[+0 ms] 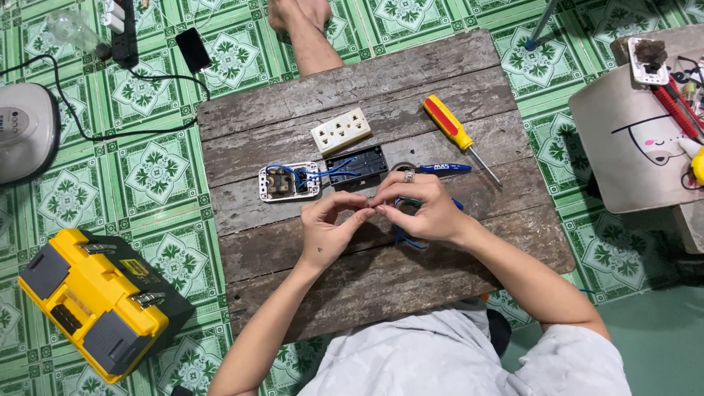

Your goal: Connecting electrical wires to a component on a wooden board using pliers and a screwdriver.

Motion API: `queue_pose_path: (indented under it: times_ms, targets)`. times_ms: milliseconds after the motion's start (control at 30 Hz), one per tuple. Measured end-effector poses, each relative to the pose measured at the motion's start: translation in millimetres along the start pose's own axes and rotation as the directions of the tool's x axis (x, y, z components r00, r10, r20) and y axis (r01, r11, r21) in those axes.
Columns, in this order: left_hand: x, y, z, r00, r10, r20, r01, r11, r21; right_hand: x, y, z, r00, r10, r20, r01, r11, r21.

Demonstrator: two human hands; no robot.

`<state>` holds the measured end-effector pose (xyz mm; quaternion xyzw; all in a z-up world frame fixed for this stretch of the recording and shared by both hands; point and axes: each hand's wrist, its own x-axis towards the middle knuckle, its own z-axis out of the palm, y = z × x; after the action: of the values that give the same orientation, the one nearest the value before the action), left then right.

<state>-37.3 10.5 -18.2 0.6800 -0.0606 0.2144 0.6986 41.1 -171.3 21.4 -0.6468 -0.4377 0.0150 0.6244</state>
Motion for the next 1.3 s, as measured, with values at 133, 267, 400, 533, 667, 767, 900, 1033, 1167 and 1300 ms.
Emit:
queue_pose_path:
  times_ms: [133, 267, 400, 533, 667, 767, 900, 1033, 1167, 1300]
  targets:
    - [1, 2, 1, 1.000, -0.016, 0.014, 0.017, 0.999, -0.030, -1, 3, 1, 1.000, -0.024, 0.006, 0.023, 1.000, 0.020]
    - [-1, -4, 1, 0.999, 0.007, -0.033, -0.010, 0.998, -0.069, -2, 6, 3, 0.995, -0.095, -0.036, 0.095, 0.995, 0.005]
    - [-3, -5, 3, 0.998, 0.035, -0.054, -0.037, 0.998, -0.048, -3, 6, 4, 0.992, -0.109, -0.057, 0.107, 0.994, -0.027]
    - [-3, -4, 3, 0.997, 0.032, -0.076, -0.033, 0.999, -0.015, -2, 7, 2, 0.996, -0.068, -0.064, 0.069, 0.998, 0.006]
    - [-1, 4, 3, 0.997, 0.013, -0.079, -0.010, 0.999, 0.032, -2, 8, 2, 0.997, -0.019, -0.076, 0.022, 0.999, 0.034]
    - [-4, -1, 3, 0.997, -0.025, -0.074, 0.025, 1.000, 0.005, -5, 12, 4, 0.996, 0.005, -0.086, 0.000, 0.998, 0.057]
    - [-6, -8, 2, 0.997, -0.062, -0.049, 0.059, 0.996, -0.062, -6, 16, 6, 0.995, 0.040, -0.092, -0.032, 0.995, 0.094]
    - [-7, -9, 2, 0.991, -0.131, -0.039, 0.124, 0.983, -0.134, -8, 18, 7, 0.987, 0.133, -0.085, -0.118, 0.978, 0.170]
    - [-4, -7, 2, 0.997, -0.057, -0.050, 0.054, 0.997, -0.056, -11, 21, 8, 0.983, 0.152, -0.099, -0.133, 0.976, 0.173]
    - [-2, -10, -1, 0.997, -0.066, -0.043, 0.065, 0.997, -0.039, -13, 24, 7, 0.983, 0.151, -0.106, -0.133, 0.979, 0.155]
